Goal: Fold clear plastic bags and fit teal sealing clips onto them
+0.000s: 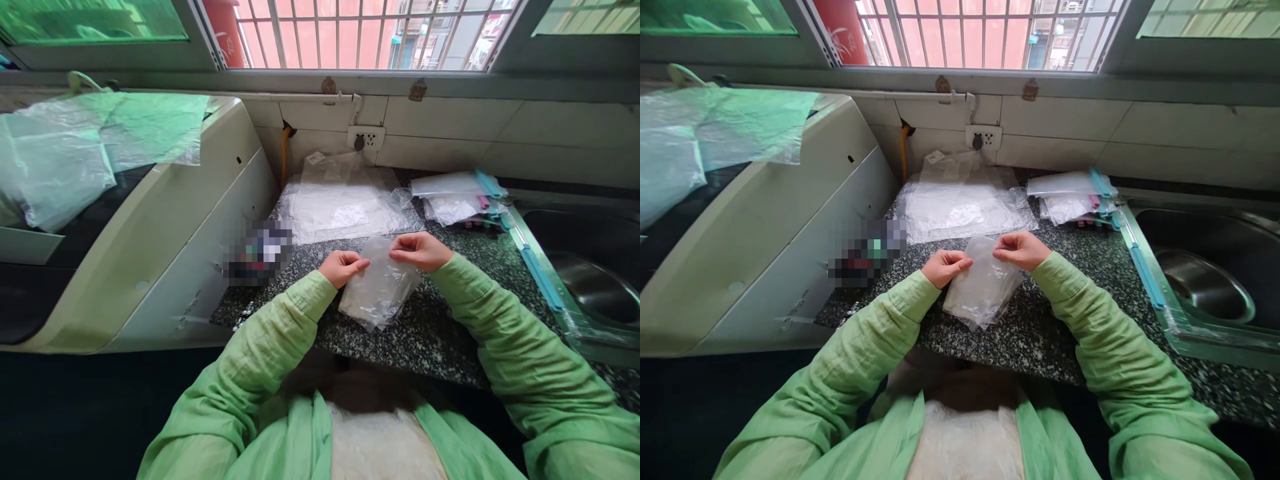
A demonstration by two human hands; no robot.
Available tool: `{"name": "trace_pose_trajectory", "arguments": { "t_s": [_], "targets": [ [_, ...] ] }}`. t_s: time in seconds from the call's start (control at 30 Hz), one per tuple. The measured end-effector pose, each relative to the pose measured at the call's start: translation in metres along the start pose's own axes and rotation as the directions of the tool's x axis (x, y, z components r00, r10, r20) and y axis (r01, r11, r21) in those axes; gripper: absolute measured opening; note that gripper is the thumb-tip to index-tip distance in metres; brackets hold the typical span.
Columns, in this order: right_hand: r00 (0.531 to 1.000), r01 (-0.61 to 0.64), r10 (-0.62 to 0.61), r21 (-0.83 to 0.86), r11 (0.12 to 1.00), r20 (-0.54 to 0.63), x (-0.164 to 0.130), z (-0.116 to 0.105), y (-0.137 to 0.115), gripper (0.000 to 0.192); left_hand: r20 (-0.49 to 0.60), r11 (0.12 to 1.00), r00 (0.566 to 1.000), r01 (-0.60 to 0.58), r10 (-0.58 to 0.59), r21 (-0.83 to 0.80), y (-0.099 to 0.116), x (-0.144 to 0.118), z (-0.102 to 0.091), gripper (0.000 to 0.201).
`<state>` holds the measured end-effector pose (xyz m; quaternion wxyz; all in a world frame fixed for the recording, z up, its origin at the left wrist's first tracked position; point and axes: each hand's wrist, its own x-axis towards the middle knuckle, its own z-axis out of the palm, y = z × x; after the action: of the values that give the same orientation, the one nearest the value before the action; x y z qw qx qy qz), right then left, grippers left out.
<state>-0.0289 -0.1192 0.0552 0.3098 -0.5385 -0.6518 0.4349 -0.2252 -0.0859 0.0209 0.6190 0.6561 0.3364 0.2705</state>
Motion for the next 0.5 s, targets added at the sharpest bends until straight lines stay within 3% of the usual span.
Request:
{"name": "trace_pose_trajectory", "arguments": {
  "t_s": [0.3,0.5],
  "targets": [
    [0.998,0.008,-0.009,-0.024,1.0,-0.064,0.0013,-0.0004,0.0028,0.033,0.011,1.0,1.0,0.026,-0.026,-0.008,-0.0017,0.0007,0.0009,0.046],
    [0.997,0.019,-0.025,-0.077,0.997,-0.069,0.0012,0.0012,0.002,0.032,0.099,0.999,0.994,0.043,-0.044,0.008,-0.0068,0.0017,0.0002,0.049]
  ]
}}
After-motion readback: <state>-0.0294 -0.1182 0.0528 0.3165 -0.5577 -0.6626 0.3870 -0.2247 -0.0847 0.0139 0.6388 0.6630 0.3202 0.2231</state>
